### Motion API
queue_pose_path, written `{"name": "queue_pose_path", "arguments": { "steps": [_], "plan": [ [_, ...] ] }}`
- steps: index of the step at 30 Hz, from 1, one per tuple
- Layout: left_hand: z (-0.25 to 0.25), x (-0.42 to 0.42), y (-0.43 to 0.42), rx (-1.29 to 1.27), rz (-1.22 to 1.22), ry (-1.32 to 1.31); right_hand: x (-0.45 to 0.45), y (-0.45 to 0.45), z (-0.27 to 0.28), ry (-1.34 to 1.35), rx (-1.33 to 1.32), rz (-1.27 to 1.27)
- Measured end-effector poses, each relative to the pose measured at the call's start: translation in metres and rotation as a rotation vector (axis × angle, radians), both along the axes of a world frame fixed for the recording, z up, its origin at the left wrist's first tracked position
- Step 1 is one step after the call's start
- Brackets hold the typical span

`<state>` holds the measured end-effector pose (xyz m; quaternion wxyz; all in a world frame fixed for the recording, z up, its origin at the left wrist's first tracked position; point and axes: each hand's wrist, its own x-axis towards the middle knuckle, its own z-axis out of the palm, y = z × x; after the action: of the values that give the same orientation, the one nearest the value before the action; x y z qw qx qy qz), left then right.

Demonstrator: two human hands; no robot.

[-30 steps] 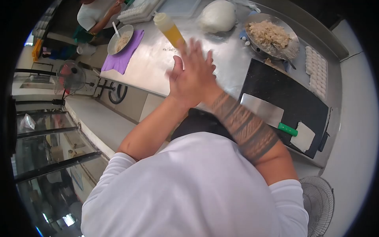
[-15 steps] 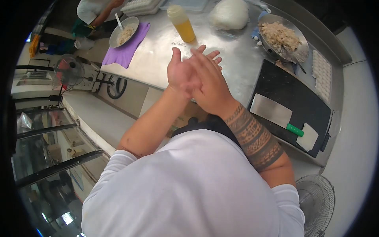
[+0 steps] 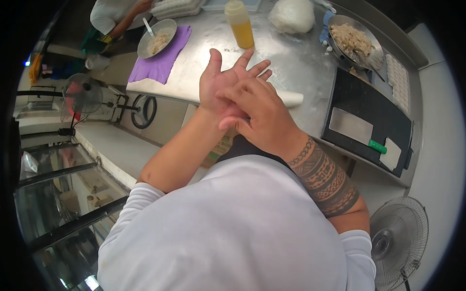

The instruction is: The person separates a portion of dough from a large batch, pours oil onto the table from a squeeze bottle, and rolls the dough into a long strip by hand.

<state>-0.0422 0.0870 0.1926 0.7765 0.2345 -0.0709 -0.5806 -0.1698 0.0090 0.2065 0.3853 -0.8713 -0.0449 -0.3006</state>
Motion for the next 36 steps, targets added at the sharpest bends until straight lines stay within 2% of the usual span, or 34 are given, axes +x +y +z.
{"name": "queue_pose_path", "arguments": {
  "steps": [7, 12, 17, 26, 34, 36],
  "plan": [
    [-0.001, 0.008, 0.022, -0.010, -0.091, 0.014, -0.001, 0.033, 0.003, 0.029, 0.026, -0.060],
    [-0.002, 0.003, 0.029, 0.028, -0.127, 0.019, -0.003, 0.044, -0.006, -0.056, -0.062, -0.118],
    [-0.005, -0.006, 0.033, 0.042, -0.163, 0.027, -0.013, 0.040, -0.007, -0.021, -0.021, -0.073],
    [0.003, -0.047, 0.003, 0.091, -0.077, -0.013, -0.048, 0.000, -0.007, -0.024, -0.015, 0.004],
    [-0.012, -0.093, -0.033, 0.027, 0.017, 0.102, -0.096, -0.043, -0.016, 0.029, -0.095, 0.033],
    [-0.023, -0.100, -0.043, -0.007, 0.058, 0.103, -0.106, -0.031, -0.025, -0.002, -0.109, 0.155]
  ]
}}
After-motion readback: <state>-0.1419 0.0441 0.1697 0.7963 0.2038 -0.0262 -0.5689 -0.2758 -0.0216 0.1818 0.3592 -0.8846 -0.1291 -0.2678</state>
